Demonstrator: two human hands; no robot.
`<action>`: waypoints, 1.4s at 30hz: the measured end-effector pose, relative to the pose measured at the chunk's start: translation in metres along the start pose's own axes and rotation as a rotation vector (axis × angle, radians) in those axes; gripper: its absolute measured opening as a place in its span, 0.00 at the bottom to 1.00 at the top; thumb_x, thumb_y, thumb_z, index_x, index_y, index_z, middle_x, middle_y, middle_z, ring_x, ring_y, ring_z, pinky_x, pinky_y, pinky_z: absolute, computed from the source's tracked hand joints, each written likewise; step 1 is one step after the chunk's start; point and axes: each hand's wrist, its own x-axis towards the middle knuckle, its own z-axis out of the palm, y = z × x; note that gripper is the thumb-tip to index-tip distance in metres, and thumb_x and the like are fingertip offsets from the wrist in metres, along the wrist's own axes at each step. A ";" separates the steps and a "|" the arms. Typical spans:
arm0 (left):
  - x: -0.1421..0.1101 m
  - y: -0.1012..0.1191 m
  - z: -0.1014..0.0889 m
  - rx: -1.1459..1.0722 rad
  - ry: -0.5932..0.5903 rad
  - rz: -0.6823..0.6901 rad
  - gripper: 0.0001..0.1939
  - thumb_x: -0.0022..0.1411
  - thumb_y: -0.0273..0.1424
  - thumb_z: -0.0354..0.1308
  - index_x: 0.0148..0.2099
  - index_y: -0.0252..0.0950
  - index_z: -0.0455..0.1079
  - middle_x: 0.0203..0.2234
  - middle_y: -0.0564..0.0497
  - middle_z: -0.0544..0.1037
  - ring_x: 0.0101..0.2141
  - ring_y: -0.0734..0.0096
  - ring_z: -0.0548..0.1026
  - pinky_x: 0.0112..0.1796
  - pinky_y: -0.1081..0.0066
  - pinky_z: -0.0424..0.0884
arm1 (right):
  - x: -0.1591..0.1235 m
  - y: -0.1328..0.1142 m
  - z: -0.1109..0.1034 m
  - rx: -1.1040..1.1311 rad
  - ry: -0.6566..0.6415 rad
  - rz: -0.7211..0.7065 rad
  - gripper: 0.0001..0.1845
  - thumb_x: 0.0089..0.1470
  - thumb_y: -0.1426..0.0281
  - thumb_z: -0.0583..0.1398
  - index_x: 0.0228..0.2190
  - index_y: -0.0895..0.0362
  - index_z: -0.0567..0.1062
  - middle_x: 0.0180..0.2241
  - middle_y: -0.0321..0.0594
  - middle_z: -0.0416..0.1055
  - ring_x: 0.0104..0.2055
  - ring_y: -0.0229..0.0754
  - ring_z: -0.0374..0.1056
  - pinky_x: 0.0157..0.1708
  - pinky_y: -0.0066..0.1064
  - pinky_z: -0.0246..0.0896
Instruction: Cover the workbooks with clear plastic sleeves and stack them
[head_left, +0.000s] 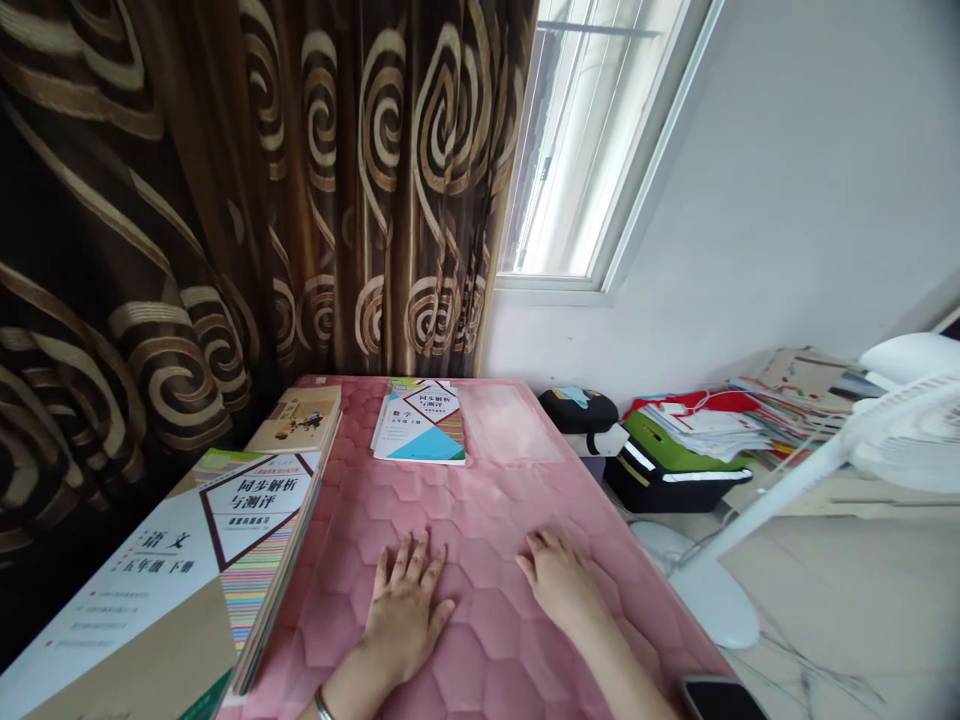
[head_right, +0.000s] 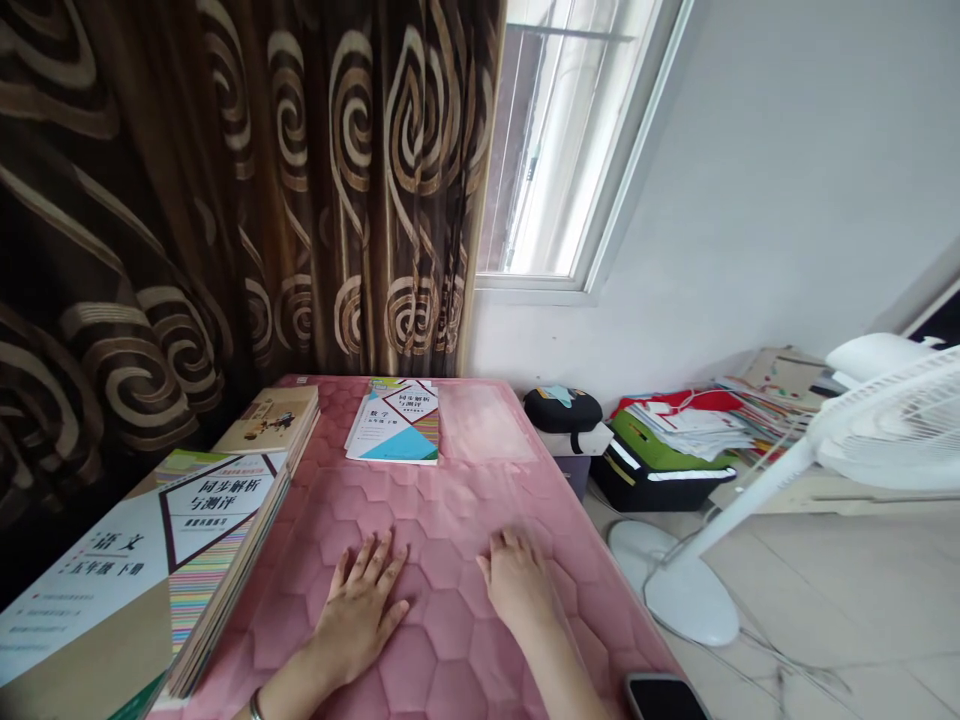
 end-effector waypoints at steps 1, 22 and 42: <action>-0.001 -0.001 0.001 -0.002 0.009 0.008 0.30 0.67 0.45 0.40 0.68 0.48 0.41 0.68 0.50 0.41 0.66 0.54 0.42 0.62 0.44 0.43 | 0.002 -0.008 -0.005 0.004 0.015 -0.015 0.21 0.62 0.67 0.48 0.49 0.58 0.74 0.54 0.52 0.67 0.54 0.53 0.65 0.51 0.42 0.58; 0.001 -0.011 0.021 -0.054 0.104 0.062 0.31 0.67 0.49 0.37 0.68 0.50 0.37 0.68 0.50 0.42 0.66 0.52 0.43 0.61 0.42 0.45 | 0.163 -0.101 -0.008 -0.286 0.152 -0.482 0.26 0.57 0.82 0.47 0.56 0.67 0.64 0.54 0.63 0.66 0.56 0.53 0.64 0.53 0.42 0.59; 0.000 -0.010 0.020 -0.041 0.094 0.026 0.31 0.66 0.50 0.38 0.68 0.48 0.46 0.67 0.49 0.51 0.65 0.52 0.51 0.61 0.45 0.50 | 0.037 -0.079 -0.071 -0.165 0.396 -0.754 0.13 0.61 0.78 0.50 0.42 0.57 0.72 0.35 0.43 0.74 0.36 0.43 0.69 0.36 0.32 0.61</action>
